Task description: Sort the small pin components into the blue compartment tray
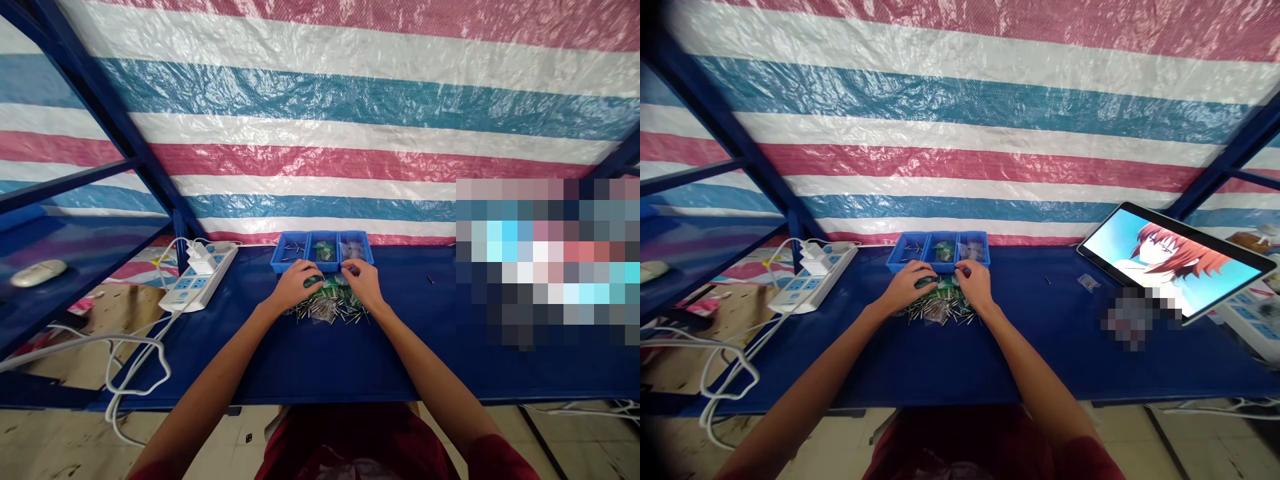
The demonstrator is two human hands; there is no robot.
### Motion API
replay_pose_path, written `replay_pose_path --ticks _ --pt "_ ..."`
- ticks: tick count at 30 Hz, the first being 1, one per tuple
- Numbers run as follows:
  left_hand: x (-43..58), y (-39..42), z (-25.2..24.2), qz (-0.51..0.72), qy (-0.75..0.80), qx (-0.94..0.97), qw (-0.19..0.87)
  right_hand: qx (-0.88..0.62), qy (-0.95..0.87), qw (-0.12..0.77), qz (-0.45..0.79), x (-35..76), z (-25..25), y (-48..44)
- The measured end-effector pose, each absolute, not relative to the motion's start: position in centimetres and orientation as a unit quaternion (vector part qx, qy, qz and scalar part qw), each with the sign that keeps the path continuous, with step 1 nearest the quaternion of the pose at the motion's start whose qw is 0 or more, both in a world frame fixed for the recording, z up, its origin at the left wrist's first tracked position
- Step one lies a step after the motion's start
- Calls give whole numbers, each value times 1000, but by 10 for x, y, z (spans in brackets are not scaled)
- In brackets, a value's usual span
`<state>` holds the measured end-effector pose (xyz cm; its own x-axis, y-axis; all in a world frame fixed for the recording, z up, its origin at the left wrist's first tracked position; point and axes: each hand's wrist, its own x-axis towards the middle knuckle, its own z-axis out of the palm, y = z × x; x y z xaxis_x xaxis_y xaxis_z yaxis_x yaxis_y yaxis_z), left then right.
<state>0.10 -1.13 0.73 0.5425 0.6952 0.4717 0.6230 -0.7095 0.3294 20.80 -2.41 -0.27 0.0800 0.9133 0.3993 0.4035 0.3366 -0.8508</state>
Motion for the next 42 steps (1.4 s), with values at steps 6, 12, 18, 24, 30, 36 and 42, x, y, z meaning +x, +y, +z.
replay_pose_path --ticks 6,12,18,24,30,36,42 --pt "6 -12 -3 230 338 912 33 -524 -689 480 145 208 -5 -25" --pt "11 -15 -1 258 331 907 22 -517 -698 476 138 209 -5 -24" --pt "11 -22 9 331 374 866 -13 -421 -763 462 163 207 -1 -30" --pt "16 -29 12 442 409 781 165 -404 -761 486 144 203 -3 -30" --pt "19 -24 9 470 435 713 286 -425 -726 498 210 203 -2 -31" --pt "12 -21 14 488 404 702 326 -386 -736 516 207 204 1 -37" --pt "16 -28 21 444 396 693 407 -357 -759 535 103 202 -3 -35"
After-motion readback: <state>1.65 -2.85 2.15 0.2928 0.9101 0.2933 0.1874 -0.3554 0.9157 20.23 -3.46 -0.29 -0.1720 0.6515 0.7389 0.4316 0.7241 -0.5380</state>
